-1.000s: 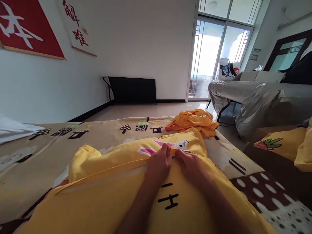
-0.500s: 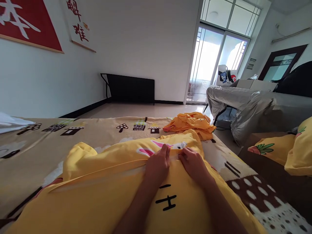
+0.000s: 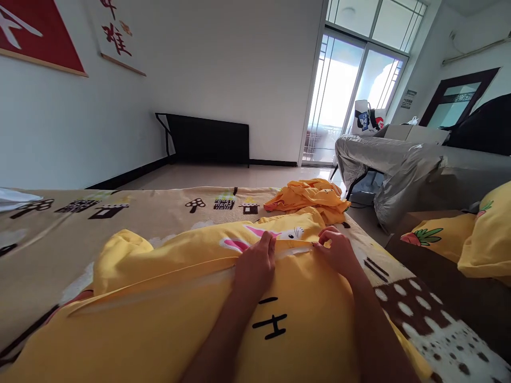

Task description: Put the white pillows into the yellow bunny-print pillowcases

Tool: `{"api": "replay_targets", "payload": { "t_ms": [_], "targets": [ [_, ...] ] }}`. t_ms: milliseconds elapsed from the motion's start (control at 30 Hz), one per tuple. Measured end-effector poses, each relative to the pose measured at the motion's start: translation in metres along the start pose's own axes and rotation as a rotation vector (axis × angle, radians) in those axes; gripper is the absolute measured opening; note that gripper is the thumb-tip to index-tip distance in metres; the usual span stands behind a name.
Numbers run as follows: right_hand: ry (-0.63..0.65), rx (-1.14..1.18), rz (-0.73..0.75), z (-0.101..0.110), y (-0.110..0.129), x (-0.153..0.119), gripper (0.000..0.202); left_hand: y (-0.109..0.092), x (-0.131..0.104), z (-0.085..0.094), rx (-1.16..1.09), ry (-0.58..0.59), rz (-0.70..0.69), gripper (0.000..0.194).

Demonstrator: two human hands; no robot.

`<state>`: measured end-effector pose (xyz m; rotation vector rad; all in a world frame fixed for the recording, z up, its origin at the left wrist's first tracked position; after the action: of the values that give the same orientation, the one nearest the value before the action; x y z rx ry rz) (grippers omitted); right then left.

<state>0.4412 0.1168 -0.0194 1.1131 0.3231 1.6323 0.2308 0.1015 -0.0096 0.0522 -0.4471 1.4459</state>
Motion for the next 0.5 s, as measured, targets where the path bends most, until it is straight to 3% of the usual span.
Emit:
{"api": "replay_targets", "payload": {
  "t_ms": [200,500],
  "targets": [
    [0.057,-0.203,-0.112,-0.007,-0.014,-0.002,0.013,0.000,-0.001,-0.002,0.030,0.001,-0.002,0.024],
    [-0.070,-0.384,-0.160,0.005,0.005,-0.004,0.014,-0.005,-0.002,-0.006,0.046,0.015,-0.038,0.025]
  ]
}}
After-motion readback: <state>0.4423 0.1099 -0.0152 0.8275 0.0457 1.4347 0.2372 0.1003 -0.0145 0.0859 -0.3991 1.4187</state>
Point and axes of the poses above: each hand's wrist, its own x-axis towards the middle knuckle, its own z-axis out of the back of the hand, y = z × x, the point moved 5 cm from there along x, towards the middle knuckle, and after that the axes turned 14 degrees about x, right-handed, at the moved point
